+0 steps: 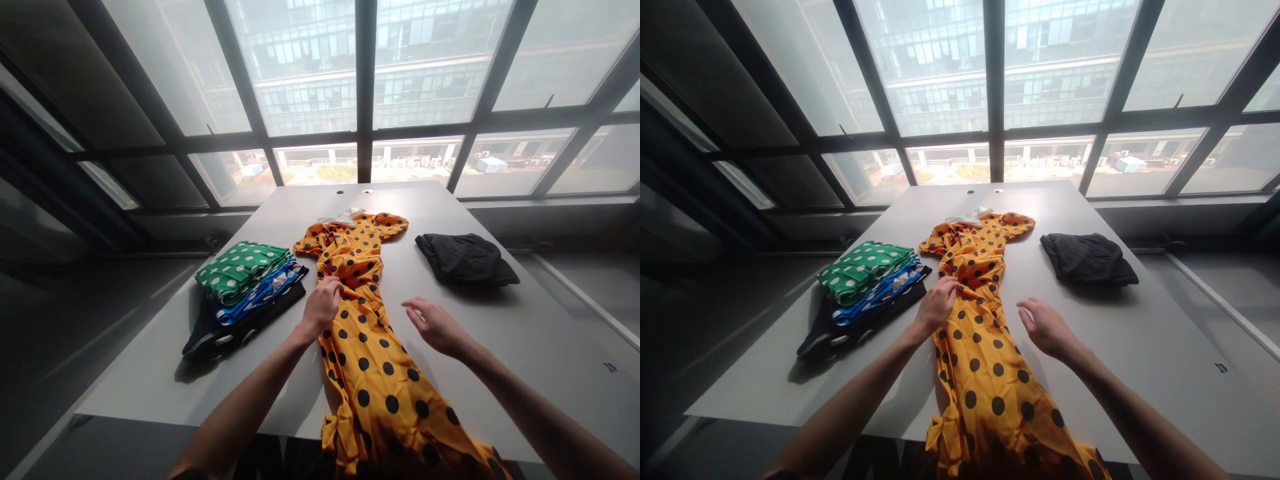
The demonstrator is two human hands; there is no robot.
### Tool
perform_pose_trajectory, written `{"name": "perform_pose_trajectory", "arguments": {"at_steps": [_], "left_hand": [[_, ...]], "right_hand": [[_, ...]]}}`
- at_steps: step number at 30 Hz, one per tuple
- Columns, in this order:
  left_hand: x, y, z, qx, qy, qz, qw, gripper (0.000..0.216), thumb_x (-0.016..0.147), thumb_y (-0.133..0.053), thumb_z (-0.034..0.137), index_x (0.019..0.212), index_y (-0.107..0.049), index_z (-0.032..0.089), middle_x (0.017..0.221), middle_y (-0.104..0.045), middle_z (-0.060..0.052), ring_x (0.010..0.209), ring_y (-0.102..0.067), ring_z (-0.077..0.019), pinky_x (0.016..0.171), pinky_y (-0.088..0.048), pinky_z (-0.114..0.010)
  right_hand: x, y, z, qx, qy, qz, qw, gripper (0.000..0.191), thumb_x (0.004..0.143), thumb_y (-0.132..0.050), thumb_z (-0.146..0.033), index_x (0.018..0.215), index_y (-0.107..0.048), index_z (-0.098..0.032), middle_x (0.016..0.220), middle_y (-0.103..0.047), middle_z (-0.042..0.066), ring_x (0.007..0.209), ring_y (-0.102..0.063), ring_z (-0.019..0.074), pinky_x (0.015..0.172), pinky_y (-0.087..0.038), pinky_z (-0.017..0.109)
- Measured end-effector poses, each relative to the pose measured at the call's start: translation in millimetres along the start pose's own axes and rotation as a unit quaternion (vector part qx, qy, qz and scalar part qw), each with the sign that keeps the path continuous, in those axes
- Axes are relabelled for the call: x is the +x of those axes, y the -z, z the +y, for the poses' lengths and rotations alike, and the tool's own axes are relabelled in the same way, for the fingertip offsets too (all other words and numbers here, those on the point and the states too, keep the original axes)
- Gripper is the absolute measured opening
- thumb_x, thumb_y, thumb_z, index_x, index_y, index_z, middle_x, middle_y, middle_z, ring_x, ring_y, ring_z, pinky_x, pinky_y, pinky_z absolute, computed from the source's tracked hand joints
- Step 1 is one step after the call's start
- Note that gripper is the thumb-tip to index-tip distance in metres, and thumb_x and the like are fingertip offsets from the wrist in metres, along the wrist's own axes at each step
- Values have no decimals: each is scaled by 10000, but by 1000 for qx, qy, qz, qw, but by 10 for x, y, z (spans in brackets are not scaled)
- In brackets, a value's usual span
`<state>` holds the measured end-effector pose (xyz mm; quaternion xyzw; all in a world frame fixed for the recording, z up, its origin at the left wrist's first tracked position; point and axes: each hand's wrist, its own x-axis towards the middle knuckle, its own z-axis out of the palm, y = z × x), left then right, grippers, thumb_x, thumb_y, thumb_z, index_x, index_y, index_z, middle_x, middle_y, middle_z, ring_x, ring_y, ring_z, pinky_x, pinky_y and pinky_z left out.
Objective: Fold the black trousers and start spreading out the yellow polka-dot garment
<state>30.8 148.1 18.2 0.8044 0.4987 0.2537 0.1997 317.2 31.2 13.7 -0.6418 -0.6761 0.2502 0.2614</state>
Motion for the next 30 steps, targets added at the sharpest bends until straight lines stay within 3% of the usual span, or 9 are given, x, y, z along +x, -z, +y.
{"name": "perform_pose_trajectory", "arguments": {"at_steps": [4,7,10,13,16,19,21,24,30], "left_hand": [[846,-389,-188,77,-21,-13,997,471,1042,-501,246,1501,-587,187,1633,-471,-157,1547,-378,-325,1304,-225,-507],[1144,-558,-407,152,16,-81,985,614,1035,-549,424,1619,-463,258,1742,-277,-147,1627,-101,-431,1277,-43,-680],[1348,-637,-573,128,34,-111,985,706,968,-593,619,1596,-499,311,1736,-297,-135,1620,-43,-474,1255,-5,-706],[1634,-635,-622,28,38,-86,995,687,877,-703,623,1478,-632,299,1640,-477,-133,1598,-199,-462,1272,-102,-656],[1980,-498,-663,-29,53,-33,998,461,944,-645,501,1339,-719,275,1453,-660,-111,1443,-503,-355,1230,-340,-494],[2273,-233,-829,-29,123,55,990,377,1008,-529,393,1283,-702,201,1363,-681,-169,1358,-560,-339,1157,-420,-468],[2411,-51,-999,-16,199,107,974,409,973,-578,381,1295,-649,139,1403,-615,-257,1412,-475,-423,1148,-383,-568],[2533,124,-1243,-3,296,133,946,556,809,-781,434,1235,-621,114,1407,-565,-330,1440,-372,-535,1108,-337,-673],[2661,155,-1514,-59,308,88,945,441,634,-917,388,904,-629,190,1067,-737,-217,1332,-552,-478,1009,-463,-512]], "right_hand": [[1050,-473,-191,-103,151,20,983,465,1020,-511,-311,1454,-641,-209,1632,-477,131,1524,-389,321,1243,-328,510],[1432,-694,-136,-199,139,-45,969,566,1051,-512,-424,1569,-529,-197,1678,-407,151,1540,-354,365,1243,-284,563],[1471,-707,56,-251,101,-47,961,589,1082,-426,-490,1594,-495,-209,1668,-421,163,1498,-405,359,1217,-298,558],[1432,-567,210,-251,72,-49,964,546,1079,-416,-495,1546,-553,-249,1658,-444,144,1488,-412,357,1194,-305,575],[1610,-295,256,-145,48,-56,987,423,1049,-470,-518,1199,-773,-263,1390,-689,121,1286,-589,327,1094,-413,480],[2101,62,292,63,-59,87,992,322,993,-576,-452,926,-775,-208,1045,-763,102,1024,-657,265,933,-479,358],[2527,277,352,157,-159,180,958,230,951,-632,-354,934,-751,-158,962,-744,111,933,-652,242,845,-496,330],[3139,464,472,200,-243,209,926,247,975,-572,-274,1047,-696,-73,962,-720,147,795,-643,194,716,-508,310],[3866,386,639,256,-262,234,901,376,1044,-402,-250,1070,-596,71,985,-686,196,747,-644,108,660,-468,291]]}}
